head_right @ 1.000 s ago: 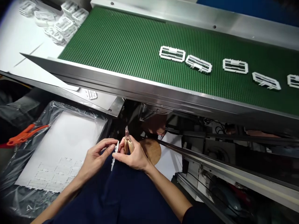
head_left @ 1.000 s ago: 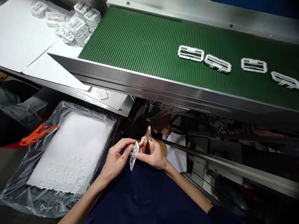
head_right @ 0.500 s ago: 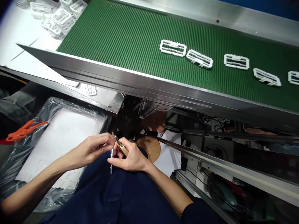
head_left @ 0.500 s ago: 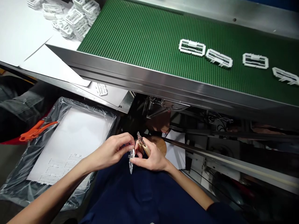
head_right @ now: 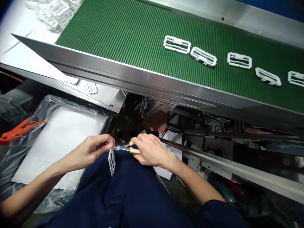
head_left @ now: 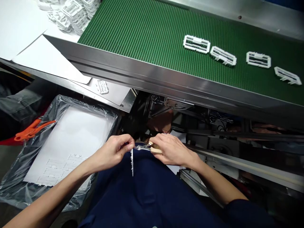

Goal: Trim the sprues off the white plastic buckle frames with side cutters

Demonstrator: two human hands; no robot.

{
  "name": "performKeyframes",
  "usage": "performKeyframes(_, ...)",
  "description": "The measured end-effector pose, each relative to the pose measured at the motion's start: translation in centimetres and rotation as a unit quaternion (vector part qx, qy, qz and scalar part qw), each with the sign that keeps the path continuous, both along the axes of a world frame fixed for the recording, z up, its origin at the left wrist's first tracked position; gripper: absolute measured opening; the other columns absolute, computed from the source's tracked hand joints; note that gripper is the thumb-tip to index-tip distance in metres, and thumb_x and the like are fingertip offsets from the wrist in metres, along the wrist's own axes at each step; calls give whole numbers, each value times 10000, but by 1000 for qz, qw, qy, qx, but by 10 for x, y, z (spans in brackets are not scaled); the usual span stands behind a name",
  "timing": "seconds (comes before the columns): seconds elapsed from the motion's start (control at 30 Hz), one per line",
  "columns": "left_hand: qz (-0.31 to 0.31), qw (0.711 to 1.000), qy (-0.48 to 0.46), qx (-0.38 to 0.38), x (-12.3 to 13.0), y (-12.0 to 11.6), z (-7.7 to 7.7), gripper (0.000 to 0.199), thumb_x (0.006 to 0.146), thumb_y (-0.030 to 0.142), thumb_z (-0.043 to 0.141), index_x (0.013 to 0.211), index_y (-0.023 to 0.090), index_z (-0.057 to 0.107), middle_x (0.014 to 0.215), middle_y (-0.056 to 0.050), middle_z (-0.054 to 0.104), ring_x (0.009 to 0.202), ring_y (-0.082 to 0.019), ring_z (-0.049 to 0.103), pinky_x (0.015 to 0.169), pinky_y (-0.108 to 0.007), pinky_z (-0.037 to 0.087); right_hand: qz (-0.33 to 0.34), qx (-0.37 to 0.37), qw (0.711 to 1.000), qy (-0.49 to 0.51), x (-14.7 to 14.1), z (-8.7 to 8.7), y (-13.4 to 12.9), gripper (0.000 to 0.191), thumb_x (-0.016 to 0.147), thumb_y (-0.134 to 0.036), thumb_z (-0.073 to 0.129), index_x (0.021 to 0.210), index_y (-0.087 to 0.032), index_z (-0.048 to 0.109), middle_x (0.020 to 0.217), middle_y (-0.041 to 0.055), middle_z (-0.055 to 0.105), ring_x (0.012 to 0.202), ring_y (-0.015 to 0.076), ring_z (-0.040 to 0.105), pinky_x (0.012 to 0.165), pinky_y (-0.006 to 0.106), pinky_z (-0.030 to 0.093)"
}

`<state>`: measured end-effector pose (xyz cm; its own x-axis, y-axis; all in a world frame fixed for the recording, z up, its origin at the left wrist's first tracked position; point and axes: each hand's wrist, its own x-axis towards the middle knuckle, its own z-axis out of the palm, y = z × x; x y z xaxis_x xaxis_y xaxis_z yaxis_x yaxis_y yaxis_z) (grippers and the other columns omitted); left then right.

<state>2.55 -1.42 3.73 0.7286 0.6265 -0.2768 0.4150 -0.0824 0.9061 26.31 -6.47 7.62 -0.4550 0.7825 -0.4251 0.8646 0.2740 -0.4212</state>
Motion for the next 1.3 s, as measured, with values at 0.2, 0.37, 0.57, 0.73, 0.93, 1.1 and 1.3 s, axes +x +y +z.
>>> performKeyframes(0.2,6,1000,2,-5,0,-4,1,217,893,304,429,739,181,519,692,-2,560,615,-143,486,570,-236,365,68,-18,995,-65,-6,10,12,288,813,-312,530,1074,-190,544,880,43,556,800,176,530,711,296,356)
performKeyframes(0.37,-1,1000,2,0,1,-5,2,210,887,289,434,722,184,511,668,6,547,593,-135,465,553,-229,357,106,-30,990,-87,-8,18,23,245,797,-306,533,1011,-193,564,843,40,564,739,179,540,636,283,342)
performKeyframes(0.57,-4,1000,5,-14,2,-6,5,193,876,267,433,732,181,526,677,-2,559,592,-138,471,545,-230,357,131,-26,987,-85,-8,23,30,238,811,-317,518,1004,-193,577,804,42,555,680,169,530,606,276,329)
performKeyframes(0.73,-8,1000,1,-17,3,-6,5,157,856,221,440,735,176,530,677,-1,554,597,-135,468,549,-234,357,135,-22,987,-79,-8,26,31,198,814,-310,524,967,-198,580,793,40,550,690,174,535,638,287,344)
performKeyframes(0.93,-11,1000,-10,-24,4,-6,4,143,849,183,452,727,177,526,671,16,542,593,-125,451,545,-229,348,167,4,981,-102,-12,32,35,165,811,-306,535,874,-164,588,771,61,558,701,192,558,631,298,359)
performKeyframes(1.1,-8,999,-9,-38,5,-7,-1,142,854,198,472,727,177,533,656,21,531,587,-123,441,538,-226,343,181,-24,976,-119,-17,35,45,169,809,-295,532,815,-156,626,695,63,581,585,161,554,550,266,331)
performKeyframes(1.3,28,995,-20,-89,4,-10,-11,174,881,281,489,757,174,547,697,9,558,655,-143,497,597,-244,373,165,-44,982,-81,-14,25,51,168,799,-283,532,735,-173,641,571,30,561,476,127,508,480,242,243)
